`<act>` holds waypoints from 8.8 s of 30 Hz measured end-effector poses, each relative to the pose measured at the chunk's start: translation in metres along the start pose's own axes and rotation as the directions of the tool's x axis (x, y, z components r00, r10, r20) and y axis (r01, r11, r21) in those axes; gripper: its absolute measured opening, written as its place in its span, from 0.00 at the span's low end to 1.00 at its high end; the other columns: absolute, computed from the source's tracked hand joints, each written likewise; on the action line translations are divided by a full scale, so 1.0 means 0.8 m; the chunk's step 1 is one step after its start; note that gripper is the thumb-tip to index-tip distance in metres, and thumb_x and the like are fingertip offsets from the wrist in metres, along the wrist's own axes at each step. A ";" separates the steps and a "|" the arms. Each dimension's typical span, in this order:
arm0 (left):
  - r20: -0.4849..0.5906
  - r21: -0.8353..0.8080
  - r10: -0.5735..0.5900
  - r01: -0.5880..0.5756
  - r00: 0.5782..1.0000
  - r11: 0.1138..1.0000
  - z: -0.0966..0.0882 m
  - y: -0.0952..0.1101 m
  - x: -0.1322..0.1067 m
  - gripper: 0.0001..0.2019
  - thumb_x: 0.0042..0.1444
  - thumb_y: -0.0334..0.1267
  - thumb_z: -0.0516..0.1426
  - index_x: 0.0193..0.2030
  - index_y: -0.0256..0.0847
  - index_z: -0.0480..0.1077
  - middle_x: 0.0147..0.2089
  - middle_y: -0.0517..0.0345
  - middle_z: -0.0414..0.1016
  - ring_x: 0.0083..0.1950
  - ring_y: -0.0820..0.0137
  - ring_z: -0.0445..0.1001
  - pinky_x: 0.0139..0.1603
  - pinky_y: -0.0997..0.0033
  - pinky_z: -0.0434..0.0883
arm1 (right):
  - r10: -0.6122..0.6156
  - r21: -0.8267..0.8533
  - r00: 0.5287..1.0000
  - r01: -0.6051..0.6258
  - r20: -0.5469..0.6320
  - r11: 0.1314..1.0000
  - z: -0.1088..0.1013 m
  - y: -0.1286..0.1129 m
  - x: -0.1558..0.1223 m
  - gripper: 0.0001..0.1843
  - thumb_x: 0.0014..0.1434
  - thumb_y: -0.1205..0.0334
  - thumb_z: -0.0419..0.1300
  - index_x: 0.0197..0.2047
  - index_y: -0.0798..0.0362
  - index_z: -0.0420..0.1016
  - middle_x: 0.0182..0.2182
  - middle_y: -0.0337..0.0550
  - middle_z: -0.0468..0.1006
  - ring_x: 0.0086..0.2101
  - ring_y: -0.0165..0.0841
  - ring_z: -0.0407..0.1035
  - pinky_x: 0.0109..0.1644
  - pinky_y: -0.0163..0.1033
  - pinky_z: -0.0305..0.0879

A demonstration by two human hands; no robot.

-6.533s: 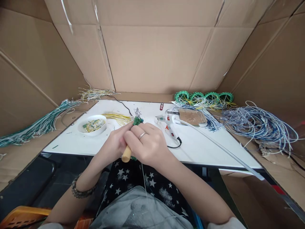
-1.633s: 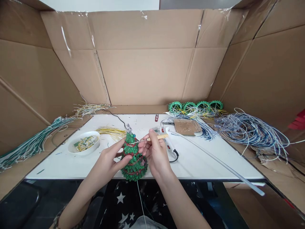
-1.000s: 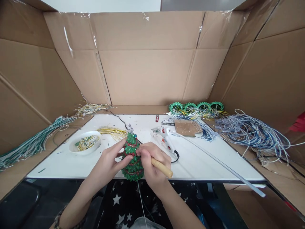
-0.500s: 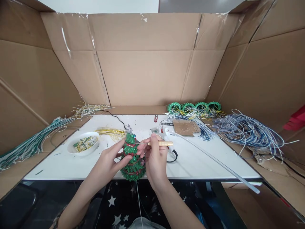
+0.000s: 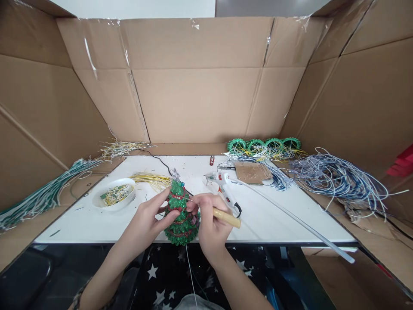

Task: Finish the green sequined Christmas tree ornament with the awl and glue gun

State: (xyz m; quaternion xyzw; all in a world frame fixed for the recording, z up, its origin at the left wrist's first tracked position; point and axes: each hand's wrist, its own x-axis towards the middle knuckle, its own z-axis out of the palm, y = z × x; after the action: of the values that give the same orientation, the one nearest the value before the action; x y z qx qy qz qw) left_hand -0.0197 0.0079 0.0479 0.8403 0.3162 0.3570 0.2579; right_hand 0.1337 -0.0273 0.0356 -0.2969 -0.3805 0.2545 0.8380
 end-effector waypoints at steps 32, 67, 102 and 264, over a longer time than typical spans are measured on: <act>-0.002 0.020 -0.015 0.015 1.000 1.000 0.001 0.001 0.001 0.26 0.66 0.46 0.55 0.68 0.45 0.60 0.62 0.51 0.73 0.59 0.61 0.74 0.61 0.56 0.73 | 0.408 0.219 0.913 -0.392 -0.033 0.894 0.003 0.001 0.002 0.18 0.53 0.48 0.69 0.26 0.54 0.74 0.19 0.39 0.79 0.17 0.27 0.72 0.20 0.28 0.67; -0.020 0.008 -0.043 0.043 0.999 0.999 0.003 -0.002 -0.001 0.25 0.65 0.45 0.56 0.67 0.41 0.62 0.65 0.46 0.71 0.60 0.58 0.74 0.61 0.53 0.74 | 0.333 0.199 0.942 -0.320 -0.037 0.926 0.001 0.008 -0.015 0.18 0.54 0.46 0.68 0.29 0.53 0.76 0.20 0.37 0.80 0.19 0.26 0.72 0.23 0.28 0.69; -0.240 0.303 0.286 -0.208 0.928 0.930 0.004 0.009 -0.008 0.23 0.61 0.33 0.60 0.62 0.48 0.63 0.61 0.51 0.71 0.61 0.62 0.72 0.58 0.60 0.77 | -0.364 -0.314 0.893 0.436 0.264 0.843 -0.015 -0.009 -0.016 0.13 0.60 0.74 0.59 0.39 0.48 0.81 0.31 0.40 0.83 0.29 0.32 0.76 0.31 0.38 0.74; -0.145 0.526 0.441 -0.309 0.886 0.793 -0.026 0.032 0.015 0.08 0.63 0.26 0.55 0.44 0.42 0.69 0.39 0.58 0.69 0.38 0.73 0.72 0.39 0.74 0.71 | 0.001 -0.057 0.996 0.004 0.088 0.998 0.006 0.003 -0.019 0.14 0.66 0.58 0.58 0.31 0.52 0.78 0.26 0.40 0.81 0.25 0.28 0.73 0.27 0.33 0.70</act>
State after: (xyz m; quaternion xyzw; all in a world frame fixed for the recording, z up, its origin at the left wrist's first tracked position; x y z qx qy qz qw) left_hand -0.0197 0.0036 0.0827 0.8694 0.2525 0.4166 -0.0829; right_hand 0.1205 -0.0338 0.0289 -0.3090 -0.4242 0.2560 0.8118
